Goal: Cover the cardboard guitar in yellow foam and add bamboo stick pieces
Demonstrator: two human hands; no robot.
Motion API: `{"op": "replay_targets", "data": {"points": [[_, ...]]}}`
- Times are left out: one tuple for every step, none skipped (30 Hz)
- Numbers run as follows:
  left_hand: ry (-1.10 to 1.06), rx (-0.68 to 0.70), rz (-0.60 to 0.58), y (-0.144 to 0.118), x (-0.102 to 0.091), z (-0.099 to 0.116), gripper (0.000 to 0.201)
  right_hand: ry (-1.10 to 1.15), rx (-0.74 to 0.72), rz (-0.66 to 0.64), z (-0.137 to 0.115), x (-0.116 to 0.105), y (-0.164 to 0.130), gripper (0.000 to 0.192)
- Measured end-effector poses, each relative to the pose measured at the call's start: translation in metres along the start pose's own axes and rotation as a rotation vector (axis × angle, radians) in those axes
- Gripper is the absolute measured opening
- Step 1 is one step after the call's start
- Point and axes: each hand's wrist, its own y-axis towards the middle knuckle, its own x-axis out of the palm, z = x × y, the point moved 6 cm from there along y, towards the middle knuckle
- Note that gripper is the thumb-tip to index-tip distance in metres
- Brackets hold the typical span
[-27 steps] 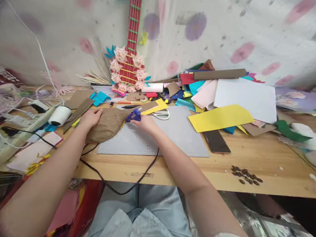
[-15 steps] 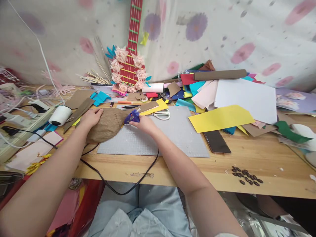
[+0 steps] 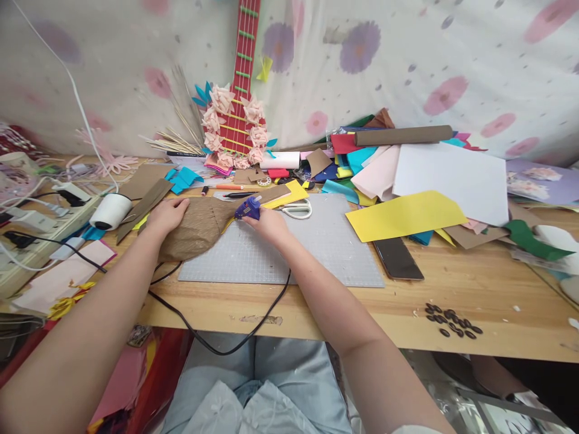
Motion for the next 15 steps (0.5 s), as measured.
{"op": "replay_targets", "data": {"points": [[-0.002,-0.002,0.003,0.0001,0.0001,-0.0002,0.053,-0.002,-0.002,0.006,0.0002,-0.0001,0.0002,0.047],[-0.005,-0.004,0.006,0.0002,0.0002,-0.0005,0.053,-0.002,-0.003,0.011,0.0004,-0.0001,0.0003,0.047],[-0.007,-0.005,0.009,0.0003,0.0003,-0.0007,0.053,-0.001,-0.004,0.014,0.0005,0.0001,0.0003,0.046],[-0.008,-0.005,0.012,0.0005,0.0004,-0.0009,0.053,0.002,-0.003,0.014,0.0006,0.0007,0.0001,0.046],[-0.008,-0.003,0.014,0.0006,0.0005,-0.0009,0.053,0.006,-0.004,0.011,0.0002,0.0016,-0.0002,0.046],[-0.007,0.000,0.015,0.0006,0.0005,-0.0008,0.053,0.011,-0.009,0.007,-0.0005,0.0026,-0.0006,0.046],[-0.006,0.002,0.016,0.0007,0.0004,-0.0007,0.053,0.016,-0.017,0.002,-0.0017,0.0038,-0.0011,0.047],[-0.005,0.002,0.016,0.0006,0.0004,-0.0007,0.053,0.021,-0.027,-0.005,-0.0031,0.0049,-0.0016,0.047],[-0.004,0.001,0.015,0.0006,0.0003,-0.0007,0.053,0.024,-0.037,-0.011,-0.0044,0.0058,-0.0021,0.047],[-0.003,-0.001,0.014,0.0005,0.0002,-0.0006,0.053,0.026,-0.044,-0.015,-0.0053,0.0061,-0.0025,0.047],[-0.001,-0.004,0.012,0.0004,0.0002,-0.0006,0.053,0.024,-0.044,-0.017,-0.0056,0.0059,-0.0027,0.047],[0.000,-0.005,0.011,0.0004,0.0002,-0.0006,0.053,0.019,-0.037,-0.016,-0.0051,0.0051,-0.0027,0.047],[0.002,-0.005,0.010,0.0004,0.0003,-0.0005,0.053,0.013,-0.025,-0.014,-0.0039,0.0038,-0.0024,0.047],[0.004,-0.005,0.010,0.0004,0.0003,-0.0005,0.053,0.008,-0.015,-0.013,-0.0025,0.0022,-0.0020,0.047],[0.005,-0.005,0.009,0.0004,0.0004,-0.0005,0.053,0.005,-0.006,-0.012,-0.0010,0.0005,-0.0016,0.047]]}}
